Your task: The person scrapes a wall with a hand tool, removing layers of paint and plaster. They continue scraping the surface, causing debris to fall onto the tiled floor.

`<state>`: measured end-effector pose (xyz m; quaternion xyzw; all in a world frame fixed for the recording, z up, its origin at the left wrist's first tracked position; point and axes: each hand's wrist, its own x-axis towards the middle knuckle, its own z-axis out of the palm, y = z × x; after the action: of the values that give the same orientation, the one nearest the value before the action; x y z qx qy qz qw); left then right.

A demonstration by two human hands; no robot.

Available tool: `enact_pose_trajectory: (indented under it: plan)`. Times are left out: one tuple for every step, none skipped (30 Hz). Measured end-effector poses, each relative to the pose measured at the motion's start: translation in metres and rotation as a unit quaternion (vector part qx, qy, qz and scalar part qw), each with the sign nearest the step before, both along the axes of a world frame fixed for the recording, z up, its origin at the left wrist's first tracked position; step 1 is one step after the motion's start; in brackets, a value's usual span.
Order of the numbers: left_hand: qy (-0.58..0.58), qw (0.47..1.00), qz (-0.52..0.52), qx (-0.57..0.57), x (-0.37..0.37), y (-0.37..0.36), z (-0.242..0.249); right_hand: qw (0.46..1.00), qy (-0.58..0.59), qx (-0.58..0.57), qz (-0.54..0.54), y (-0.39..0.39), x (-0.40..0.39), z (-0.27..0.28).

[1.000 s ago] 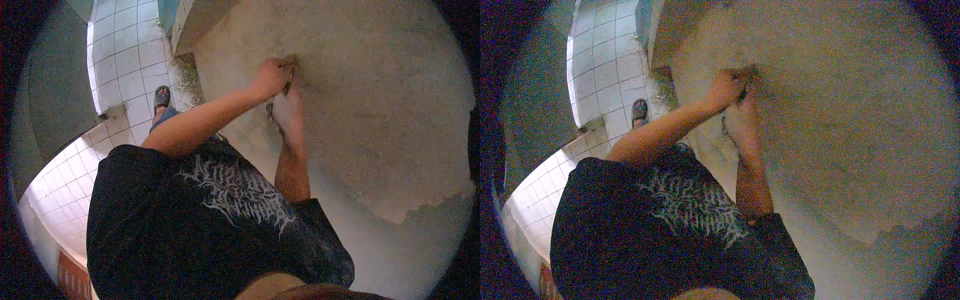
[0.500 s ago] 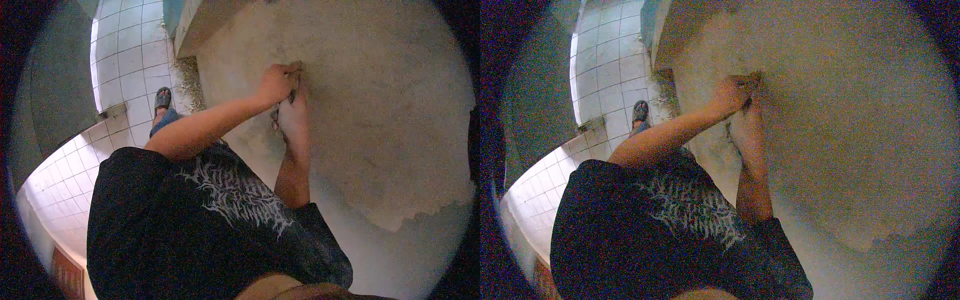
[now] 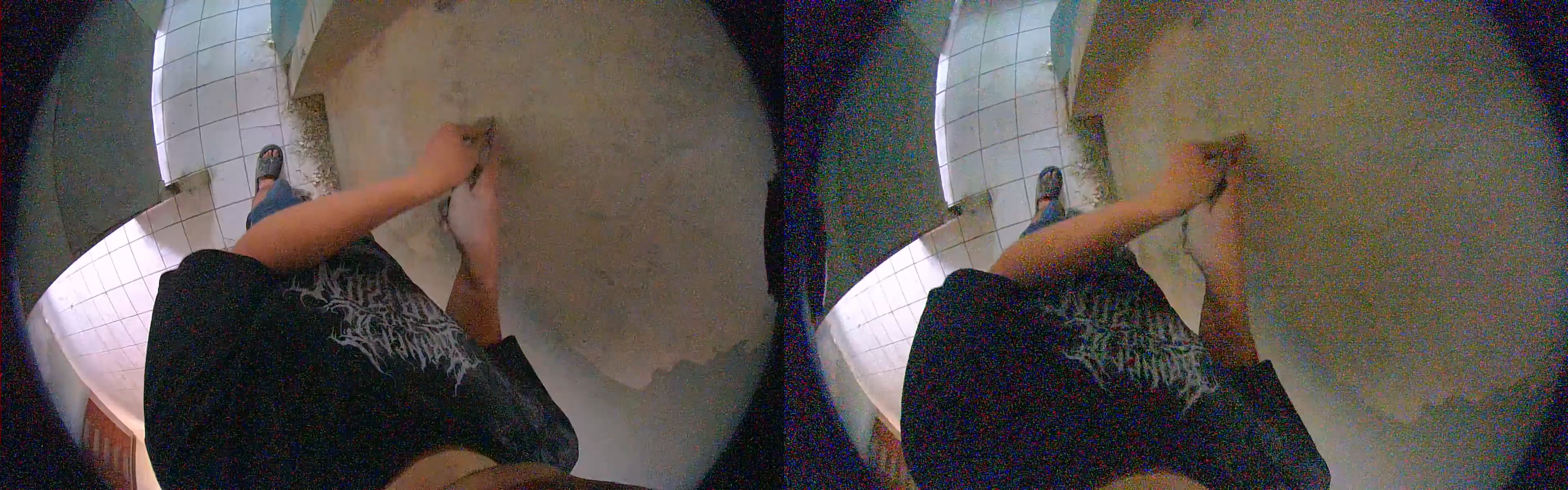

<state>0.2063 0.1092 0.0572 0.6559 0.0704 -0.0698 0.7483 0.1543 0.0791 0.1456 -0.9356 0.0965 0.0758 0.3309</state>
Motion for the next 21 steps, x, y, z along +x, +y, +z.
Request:
enact_pose_trajectory:
  plan:
    - [-0.005, 1.000, 0.005, 0.001, 0.007, 0.000, -0.002, 1.000, -0.005, 0.001, 0.005, -0.008, 0.007, -0.011]
    - [-0.035, 0.999, 0.015, 0.025, 0.012, -0.004, -0.009, 0.999, -0.026, -0.004, 0.042, -0.019, 0.014, -0.022]
    - [-0.056, 0.997, 0.016, 0.046, 0.008, -0.011, -0.014, 0.997, -0.038, -0.012, 0.071, -0.027, 0.013, -0.028]
    - [-0.046, 0.998, 0.003, 0.042, -0.007, -0.017, -0.014, 0.998, -0.027, -0.016, 0.059, -0.019, 0.007, -0.016]
    - [-0.031, 0.999, -0.013, 0.026, -0.025, -0.021, -0.011, 0.998, 0.050, -0.007, 0.035, -0.009, 0.002, 0.003]
    - [-0.028, 0.999, -0.019, 0.017, -0.029, -0.018, -0.006, 0.993, 0.114, 0.008, 0.021, 0.001, 0.006, 0.013]
    - [-0.032, 0.999, -0.014, 0.011, -0.025, -0.011, -0.001, 0.994, 0.104, 0.012, 0.028, -0.002, 0.004, 0.007]
    - [-0.034, 0.999, -0.010, 0.005, -0.021, -0.005, 0.002, 0.997, 0.050, 0.049, 0.027, -0.011, -0.006, -0.006]
    - [-0.032, 0.999, -0.006, -0.005, -0.018, -0.001, 0.002, 0.996, 0.000, 0.084, 0.025, -0.012, -0.009, -0.009]
    - [-0.031, 0.999, -0.004, -0.004, -0.013, -0.001, -0.002, 0.996, 0.001, 0.085, 0.027, -0.015, -0.004, -0.012]
    - [-0.046, 0.997, -0.012, 0.057, -0.007, -0.001, -0.007, 0.998, -0.012, 0.018, 0.054, -0.018, 0.002, -0.014]
    - [-0.058, 0.991, -0.027, 0.118, -0.006, -0.003, -0.013, 0.996, -0.020, -0.049, 0.077, -0.019, 0.005, -0.016]
    - [-0.048, 0.991, -0.041, 0.114, -0.004, 0.000, -0.013, 0.997, -0.008, -0.051, 0.064, -0.019, 0.004, -0.021]
    - [-0.058, 0.995, -0.016, 0.079, 0.000, 0.002, -0.013, 0.999, 0.021, -0.020, 0.022, -0.020, 0.002, -0.030]
    - [-0.076, 0.996, 0.019, 0.046, 0.008, 0.007, -0.009, 0.999, 0.041, 0.012, -0.013, -0.019, 0.006, -0.036]
    - [-0.084, 0.995, 0.023, 0.050, 0.003, 0.001, -0.013, 0.999, 0.033, 0.017, -0.008, -0.021, 0.004, -0.040]
    - [-0.139, 0.985, 0.054, 0.083, -0.011, -0.013, -0.021, 0.978, 0.007, 0.203, -0.052, -0.025, -0.004, -0.044]
    - [-0.190, 0.972, 0.085, 0.113, -0.015, -0.013, -0.016, 0.920, -0.013, 0.380, -0.093, -0.023, -0.004, -0.042]
    - [-0.191, 0.971, 0.091, 0.115, -0.010, -0.010, -0.015, 0.920, -0.012, 0.381, -0.086, -0.024, 0.000, -0.039]
    - [-0.117, 0.987, 0.032, 0.109, -0.008, -0.008, -0.016, 0.983, -0.039, 0.182, 0.005, -0.027, 0.001, -0.034]
    - [-0.040, 0.993, -0.035, 0.101, -0.009, -0.003, -0.009, 0.994, -0.059, -0.028, 0.090, -0.027, -0.003, -0.028]
